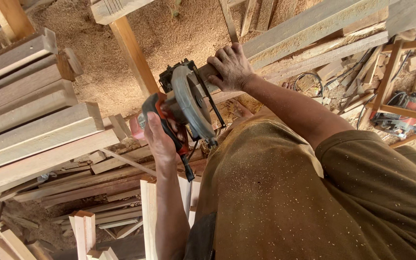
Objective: The person uses a circular saw to cut multiple wooden planks on a workbench. They position each plank, make a cut, and then move the cut piece aside to prepare for the next cut.
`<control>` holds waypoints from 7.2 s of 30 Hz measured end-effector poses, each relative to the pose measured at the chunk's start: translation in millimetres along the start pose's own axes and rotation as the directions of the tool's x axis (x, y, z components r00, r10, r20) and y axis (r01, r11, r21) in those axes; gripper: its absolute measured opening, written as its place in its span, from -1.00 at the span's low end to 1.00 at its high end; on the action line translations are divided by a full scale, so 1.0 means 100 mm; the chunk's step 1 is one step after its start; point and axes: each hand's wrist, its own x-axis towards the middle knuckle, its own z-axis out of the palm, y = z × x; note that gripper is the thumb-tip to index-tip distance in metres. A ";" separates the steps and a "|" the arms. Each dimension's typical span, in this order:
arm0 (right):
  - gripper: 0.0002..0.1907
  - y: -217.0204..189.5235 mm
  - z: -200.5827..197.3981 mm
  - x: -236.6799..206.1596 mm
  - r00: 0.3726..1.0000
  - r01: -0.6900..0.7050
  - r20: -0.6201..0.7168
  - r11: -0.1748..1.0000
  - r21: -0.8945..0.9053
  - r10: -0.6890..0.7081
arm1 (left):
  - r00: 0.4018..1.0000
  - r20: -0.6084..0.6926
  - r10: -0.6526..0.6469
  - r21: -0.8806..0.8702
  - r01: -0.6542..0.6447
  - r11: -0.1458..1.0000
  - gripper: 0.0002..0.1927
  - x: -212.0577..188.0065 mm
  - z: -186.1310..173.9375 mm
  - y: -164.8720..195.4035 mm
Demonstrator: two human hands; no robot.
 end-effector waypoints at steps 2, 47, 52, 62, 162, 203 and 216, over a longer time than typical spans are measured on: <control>-0.35 -0.02 -0.02 0.01 0.999 -0.027 0.037 1.000 0.013 0.027 | 1.000 0.017 0.025 -0.035 -0.024 0.999 -0.28 0.12 -0.01 -0.05; -0.07 -0.02 -0.64 1.42 0.941 -0.177 0.304 0.981 0.073 0.147 | 0.983 -0.131 -0.132 -0.195 0.104 0.975 -0.30 -0.53 -0.53 0.72; -0.09 0.71 -0.76 0.96 0.956 -0.292 -0.054 0.954 -0.063 0.289 | 0.991 -0.110 -0.079 -0.118 0.066 0.991 -0.28 -0.54 -0.30 0.73; -0.45 3.71 -1.33 -2.15 0.289 -0.822 0.053 0.220 0.525 0.956 | 0.998 -0.029 -0.053 -0.049 0.052 0.997 -0.29 -0.69 0.75 0.80; -0.37 4.15 -0.74 -3.37 0.834 -0.464 0.108 0.580 0.670 0.542 | 0.884 0.429 -0.184 -0.171 0.280 0.945 -0.48 -0.66 5.31 0.48; -0.44 4.08 -0.96 -3.40 0.804 -0.451 0.145 0.432 0.781 0.576 | 0.891 0.398 -0.218 -0.038 0.253 0.967 -0.43 -0.75 5.26 0.79; -0.47 3.93 -1.04 -3.28 0.706 -0.572 0.161 0.421 0.704 0.690 | 0.918 0.342 -0.200 -0.066 0.236 0.970 -0.45 -0.85 5.12 0.53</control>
